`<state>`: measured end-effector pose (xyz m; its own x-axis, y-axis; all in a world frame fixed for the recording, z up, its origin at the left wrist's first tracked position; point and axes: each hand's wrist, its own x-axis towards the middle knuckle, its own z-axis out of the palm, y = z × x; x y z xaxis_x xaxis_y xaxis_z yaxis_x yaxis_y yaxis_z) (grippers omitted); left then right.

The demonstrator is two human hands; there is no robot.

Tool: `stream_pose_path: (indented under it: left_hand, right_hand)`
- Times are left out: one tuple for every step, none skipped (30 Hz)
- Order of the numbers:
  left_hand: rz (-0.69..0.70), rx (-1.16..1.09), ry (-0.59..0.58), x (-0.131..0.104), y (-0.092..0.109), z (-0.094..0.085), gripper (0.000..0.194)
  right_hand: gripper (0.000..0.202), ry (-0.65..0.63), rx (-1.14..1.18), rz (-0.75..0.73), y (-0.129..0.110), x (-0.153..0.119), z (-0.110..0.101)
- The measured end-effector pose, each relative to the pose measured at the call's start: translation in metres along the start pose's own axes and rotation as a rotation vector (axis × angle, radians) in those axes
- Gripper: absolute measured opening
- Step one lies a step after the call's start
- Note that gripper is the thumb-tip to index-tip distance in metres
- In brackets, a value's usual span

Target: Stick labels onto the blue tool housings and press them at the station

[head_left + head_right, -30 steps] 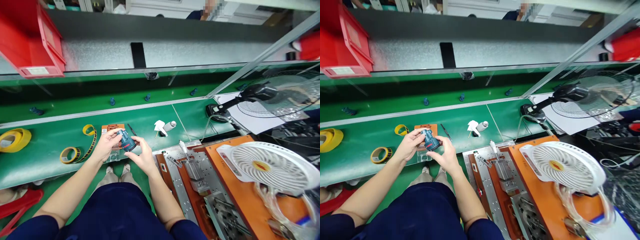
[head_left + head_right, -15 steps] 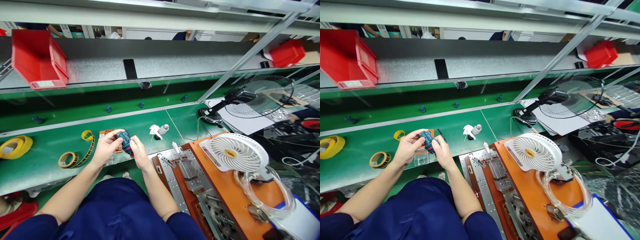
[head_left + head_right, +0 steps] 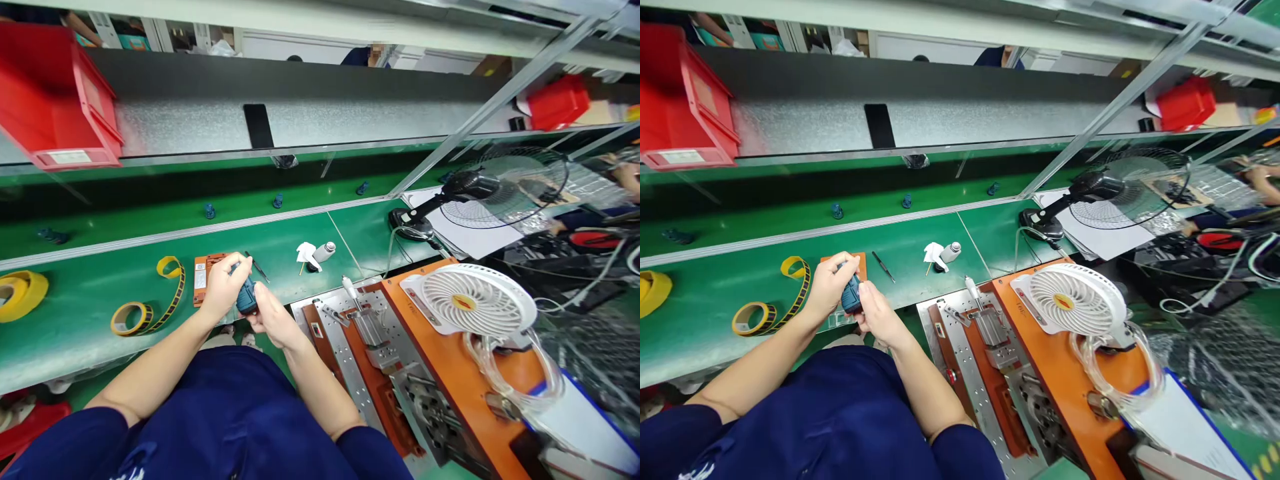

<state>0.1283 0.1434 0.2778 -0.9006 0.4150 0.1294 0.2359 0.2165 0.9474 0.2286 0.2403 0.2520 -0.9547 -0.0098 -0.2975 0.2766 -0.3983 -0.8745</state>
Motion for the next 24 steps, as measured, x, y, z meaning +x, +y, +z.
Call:
stream_pose_path:
  left_hand:
    - [0.015,0.034,0.008,0.002,-0.002,-0.001,0.033]
    - [0.028,0.059,0.017,0.005,-0.004,-0.002,0.033]
    - [0.038,0.077,0.023,0.008,-0.007,-0.003,0.032]
    - [0.045,0.09,0.026,0.011,-0.01,-0.004,0.032]
    - [0.055,0.096,0.024,0.014,-0.014,-0.005,0.033]
    - [0.065,0.089,0.018,0.018,-0.018,-0.006,0.033]
    - [0.074,0.067,0.005,0.022,-0.022,-0.008,0.033]
    - [0.08,0.039,-0.011,0.026,-0.028,-0.01,0.033]
    - [0.085,0.011,-0.027,0.031,-0.033,-0.013,0.033]
    - [0.088,-0.009,-0.04,0.035,-0.04,-0.015,0.034]
    - [0.09,-0.013,-0.055,0.039,-0.048,-0.018,0.034]
    - [0.094,-0.001,-0.071,0.043,-0.056,-0.02,0.036]
    - [0.1,0.022,-0.092,0.047,-0.066,-0.022,0.037]
    - [0.107,0.048,-0.121,0.051,-0.078,-0.023,0.038]
    - [0.115,0.073,-0.159,0.057,-0.09,-0.024,0.037]
    - [0.123,0.099,-0.204,0.064,-0.103,-0.024,0.035]
    - [0.125,0.124,-0.245,0.075,-0.117,-0.025,0.033]
    - [0.117,0.154,-0.275,0.089,-0.131,-0.027,0.031]
    - [0.096,0.195,-0.291,0.106,-0.145,-0.031,0.03]
    - [0.064,0.247,-0.287,0.128,-0.159,-0.037,0.03]
    - [0.02,0.307,-0.264,0.152,-0.173,-0.045,0.03]
    - [-0.026,0.375,-0.225,0.178,-0.186,-0.055,0.031]
    - [-0.064,0.442,-0.187,0.205,-0.199,-0.066,0.035]
    - [-0.102,0.502,-0.155,0.232,-0.21,-0.077,0.041]
  right_hand:
    - [0.049,0.031,-0.133,-0.051,0.0,0.001,0.0]
    - [0.046,0.066,-0.265,-0.102,0.001,0.003,0.0]
    - [0.043,0.1,-0.387,-0.149,0.001,0.005,0.001]
    - [0.042,0.134,-0.489,-0.19,0.001,0.008,0.002]
    - [0.04,0.17,-0.573,-0.225,0.0,0.011,0.003]
    - [0.039,0.202,-0.639,-0.248,0.0,0.015,0.005]
    - [0.037,0.225,-0.686,-0.259,0.0,0.019,0.007]
    - [0.036,0.243,-0.715,-0.258,0.0,0.024,0.009]
    - [0.036,0.256,-0.729,-0.251,0.0,0.029,0.011]
    - [0.037,0.259,-0.724,-0.241,0.002,0.034,0.012]
    - [0.041,0.249,-0.697,-0.231,0.004,0.04,0.014]
    - [0.046,0.23,-0.645,-0.221,0.007,0.046,0.015]
    - [0.051,0.214,-0.578,-0.207,0.011,0.052,0.015]
    - [0.054,0.208,-0.505,-0.186,0.016,0.057,0.014]
    - [0.056,0.223,-0.438,-0.161,0.022,0.063,0.014]
    - [0.055,0.26,-0.384,-0.132,0.027,0.067,0.012]
    - [0.054,0.31,-0.346,-0.102,0.032,0.07,0.011]
    - [0.052,0.362,-0.32,-0.075,0.036,0.073,0.01]
    - [0.05,0.406,-0.299,-0.053,0.04,0.074,0.008]
    - [0.048,0.439,-0.276,-0.037,0.043,0.074,0.007]
    - [0.046,0.464,-0.255,-0.021,0.046,0.073,0.006]
    - [0.045,0.49,-0.237,-0.004,0.048,0.071,0.006]
    - [0.045,0.52,-0.223,0.012,0.05,0.07,0.006]
    - [0.045,0.553,-0.214,0.026,0.052,0.068,0.007]
